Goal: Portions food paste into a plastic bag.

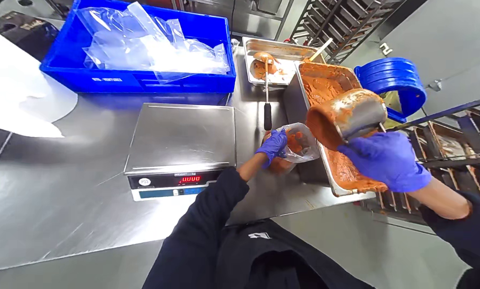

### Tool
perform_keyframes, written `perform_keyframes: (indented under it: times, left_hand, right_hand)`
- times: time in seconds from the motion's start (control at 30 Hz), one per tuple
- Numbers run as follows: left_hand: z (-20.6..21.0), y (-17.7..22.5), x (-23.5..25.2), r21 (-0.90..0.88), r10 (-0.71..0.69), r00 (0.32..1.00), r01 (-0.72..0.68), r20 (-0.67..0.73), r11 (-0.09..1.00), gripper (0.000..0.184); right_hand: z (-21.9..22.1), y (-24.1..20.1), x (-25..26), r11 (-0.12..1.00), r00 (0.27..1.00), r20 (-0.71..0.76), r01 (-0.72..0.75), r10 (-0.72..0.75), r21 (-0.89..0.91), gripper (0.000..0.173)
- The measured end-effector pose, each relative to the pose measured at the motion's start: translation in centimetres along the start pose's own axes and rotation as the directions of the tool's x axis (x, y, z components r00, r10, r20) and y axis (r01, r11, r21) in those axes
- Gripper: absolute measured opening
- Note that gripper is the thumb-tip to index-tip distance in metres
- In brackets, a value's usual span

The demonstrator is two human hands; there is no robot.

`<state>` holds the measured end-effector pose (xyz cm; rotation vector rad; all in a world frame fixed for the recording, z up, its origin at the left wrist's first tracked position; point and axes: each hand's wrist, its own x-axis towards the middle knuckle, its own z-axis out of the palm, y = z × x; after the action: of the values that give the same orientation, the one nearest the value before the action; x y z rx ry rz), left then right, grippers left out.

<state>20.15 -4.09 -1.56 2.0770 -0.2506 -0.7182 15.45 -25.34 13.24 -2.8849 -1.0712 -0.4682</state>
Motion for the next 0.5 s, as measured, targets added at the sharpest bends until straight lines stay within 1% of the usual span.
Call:
perform_keyframes:
  times: [0.03,0.07,0.1,0.13,0.17,0.2,0.23,0.3,0.33,0.37,0.4,0.43,0.47,0.5]
  left_hand:
    - [0.0,0.0,0.0,0.007,-0.006,1.000,0.006,0.000,1.000,0.066]
    - [-0.1,0.1,0.0,0.017,-0.011,1.000,0.011,-0.001,1.000,0.072]
    - [-0.1,0.1,0.0,0.018,-0.011,1.000,0.011,-0.005,1.000,0.073]
    - [-0.1,0.0,0.0,0.032,-0.007,1.000,0.007,-0.002,0.999,0.074]
    - [-0.2,0.1,-0.1,0.055,-0.001,1.000,0.001,0.007,0.998,0.077]
    - [-0.3,0.1,-0.1,0.084,0.006,1.000,-0.007,0.013,0.996,0.081]
    - [-0.3,0.1,-0.1,0.092,0.013,1.000,-0.013,0.007,0.996,0.082]
    - [-0.2,-0.1,0.0,0.089,0.015,1.000,-0.015,0.000,0.996,0.081]
    - [-0.2,-0.1,-0.1,0.104,0.012,1.000,-0.012,0.001,0.994,0.084]
    - [-0.2,-0.2,-0.1,0.100,0.008,1.000,-0.008,-0.002,0.995,0.083]
    - [-0.3,-0.2,-0.2,0.080,-0.002,1.000,0.002,-0.004,0.997,0.080]
    - [-0.3,-0.2,-0.2,0.040,-0.023,1.000,0.023,-0.005,0.999,0.074]
    - [-0.2,-0.4,-0.2,-0.031,-0.050,0.999,0.050,-0.014,0.998,0.061]
    - [0.0,-0.5,-0.1,-0.103,-0.075,0.997,0.071,-0.029,0.992,0.052]
  right_hand:
    - [-0.5,0.5,0.1,0.980,0.988,0.024,-0.152,0.150,0.131,0.040]
    - [-1.1,1.0,0.1,0.910,0.944,0.079,-0.331,0.321,0.250,0.033]
    - [-1.5,1.3,0.2,0.802,0.870,0.135,-0.490,0.474,0.343,0.023]
    - [-1.6,1.7,0.2,0.680,0.791,0.172,-0.597,0.587,0.425,0.015]
    - [-1.4,2.2,0.0,0.578,0.732,0.184,-0.644,0.656,0.502,0.012]
    - [-1.0,2.8,-0.3,0.504,0.700,0.181,-0.647,0.691,0.572,0.015]
    - [-0.6,3.5,-0.7,0.446,0.681,0.177,-0.630,0.711,0.636,0.019]
    - [0.0,5.1,-2.0,0.367,0.660,0.154,-0.578,0.735,0.729,0.022]
    - [0.1,6.1,-2.7,0.346,0.649,0.139,-0.560,0.748,0.753,0.021]
    - [0.0,7.2,-3.5,0.341,0.635,0.129,-0.562,0.762,0.753,0.020]
    - [-0.3,8.3,-4.1,0.368,0.625,0.125,-0.596,0.770,0.713,0.018]
    - [-0.5,9.3,-4.4,0.421,0.619,0.135,-0.662,0.774,0.620,0.014]
    - [-0.7,10.3,-4.4,0.488,0.619,0.177,-0.737,0.765,0.468,0.010]
    - [-0.3,11.3,-3.8,0.533,0.611,0.256,-0.785,0.749,0.316,0.014]
